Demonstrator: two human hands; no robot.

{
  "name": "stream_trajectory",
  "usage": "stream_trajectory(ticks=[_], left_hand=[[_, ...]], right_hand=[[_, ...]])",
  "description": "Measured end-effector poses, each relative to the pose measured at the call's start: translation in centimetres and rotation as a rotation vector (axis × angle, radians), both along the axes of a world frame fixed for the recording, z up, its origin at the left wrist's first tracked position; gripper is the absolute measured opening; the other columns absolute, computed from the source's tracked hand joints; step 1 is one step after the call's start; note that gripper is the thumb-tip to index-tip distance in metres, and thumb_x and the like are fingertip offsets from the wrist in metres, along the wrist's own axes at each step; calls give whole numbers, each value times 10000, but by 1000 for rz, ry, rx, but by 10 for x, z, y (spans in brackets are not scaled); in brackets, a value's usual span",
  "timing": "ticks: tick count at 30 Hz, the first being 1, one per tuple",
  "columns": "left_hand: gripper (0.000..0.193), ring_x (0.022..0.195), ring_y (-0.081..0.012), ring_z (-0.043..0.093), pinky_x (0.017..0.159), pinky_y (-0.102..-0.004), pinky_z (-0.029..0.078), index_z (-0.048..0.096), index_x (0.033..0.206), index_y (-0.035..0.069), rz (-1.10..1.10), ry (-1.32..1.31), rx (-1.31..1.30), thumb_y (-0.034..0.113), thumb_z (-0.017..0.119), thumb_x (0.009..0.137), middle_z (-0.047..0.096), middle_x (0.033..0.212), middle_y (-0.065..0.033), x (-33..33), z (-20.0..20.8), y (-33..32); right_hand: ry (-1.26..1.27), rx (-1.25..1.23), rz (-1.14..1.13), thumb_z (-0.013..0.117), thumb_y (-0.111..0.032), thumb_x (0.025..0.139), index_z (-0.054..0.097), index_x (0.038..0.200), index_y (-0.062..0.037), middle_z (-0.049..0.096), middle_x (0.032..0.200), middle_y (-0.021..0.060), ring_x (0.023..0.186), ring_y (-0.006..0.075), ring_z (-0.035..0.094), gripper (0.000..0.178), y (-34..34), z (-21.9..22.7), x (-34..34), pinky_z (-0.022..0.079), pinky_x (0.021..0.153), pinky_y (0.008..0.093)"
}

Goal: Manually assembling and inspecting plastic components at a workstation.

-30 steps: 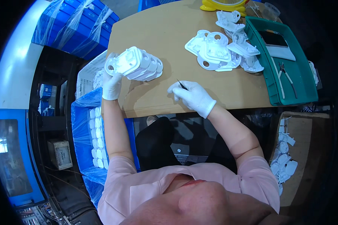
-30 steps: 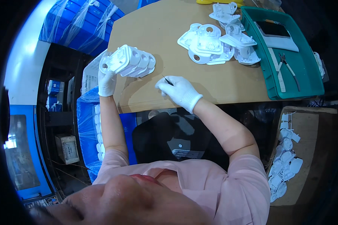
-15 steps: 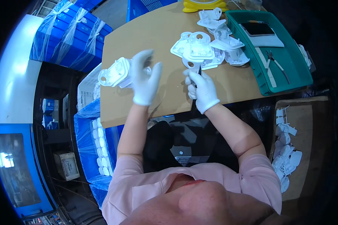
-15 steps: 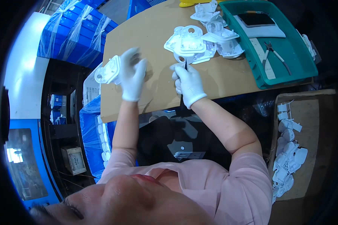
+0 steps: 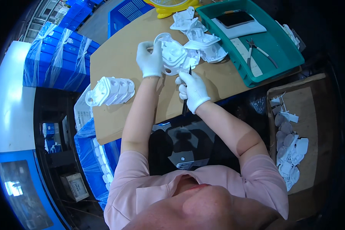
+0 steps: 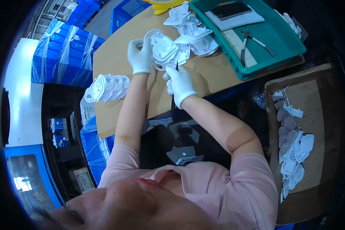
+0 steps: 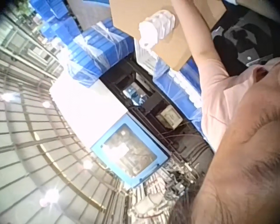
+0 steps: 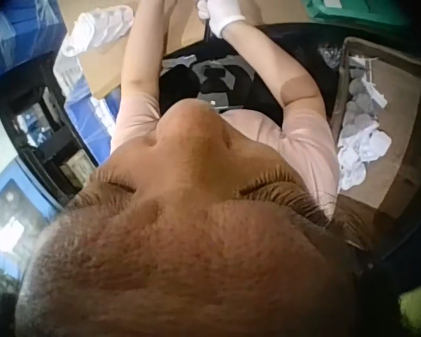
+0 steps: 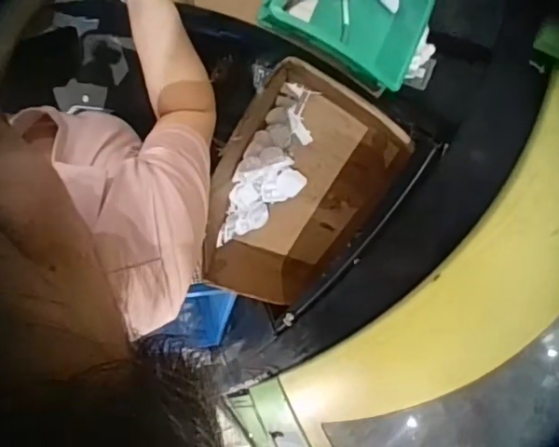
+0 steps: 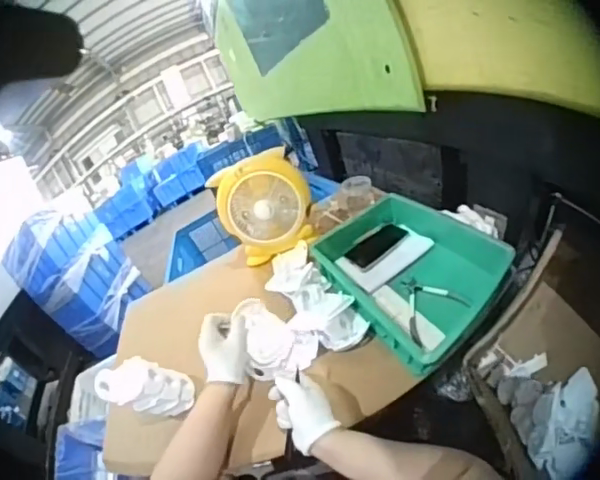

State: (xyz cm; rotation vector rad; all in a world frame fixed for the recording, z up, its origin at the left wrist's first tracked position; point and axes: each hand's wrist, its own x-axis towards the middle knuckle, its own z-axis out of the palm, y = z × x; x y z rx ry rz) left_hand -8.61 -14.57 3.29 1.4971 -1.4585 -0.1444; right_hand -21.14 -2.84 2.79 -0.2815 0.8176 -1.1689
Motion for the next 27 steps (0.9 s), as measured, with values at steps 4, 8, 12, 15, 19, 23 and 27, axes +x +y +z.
stream_trajectory(ticks=[4,8,12,15,19,23,27], left_hand=[[157,687,-80,535,668,-256,469,583,835,5,-74,117,-150,120,688,855,604,758,-17,12,1,43],[244,749,-114,557,714,-286,479,593,906,-14,-26,83,-84,195,706,849,615,838,-62,19,-8,64],[421,859,-167,583,778,-319,486,601,982,-40,-93,64,151,318,740,811,615,939,-122,24,-8,45],[513,935,-222,605,801,-342,491,616,965,-59,-122,-46,280,400,747,777,617,967,-154,10,-2,31],[542,852,-325,643,775,-392,496,637,852,-65,-61,-338,269,452,739,721,640,849,-193,1,1,27],[444,689,-292,623,678,-404,483,624,775,-56,-33,-364,298,372,730,723,628,705,-165,18,4,37],[321,620,-117,516,585,-313,441,596,710,-54,-118,-85,285,240,703,782,572,619,-85,34,29,75]], right_hand=[[102,-82,32,591,-280,916,524,953,-78,502,744,15,431,54,334,215,3,7,5,260,398,243],[126,-68,16,587,-285,916,523,966,-71,496,745,13,431,52,330,229,3,2,19,264,400,241],[103,-53,-35,577,-255,915,525,966,-73,502,742,14,421,55,336,195,2,-1,29,260,388,246],[55,-50,-139,561,-205,907,525,954,-81,500,724,13,415,56,340,137,0,-8,31,250,378,248],[19,-57,-288,529,-142,890,517,891,-105,467,665,-11,411,52,330,39,-8,-7,22,231,376,243],[25,-33,-332,577,-140,875,510,896,-114,432,641,-39,412,42,313,76,-12,-4,13,226,384,234],[258,-92,-331,667,-210,857,516,946,-93,422,647,-45,422,40,322,211,-13,4,6,247,394,223]])
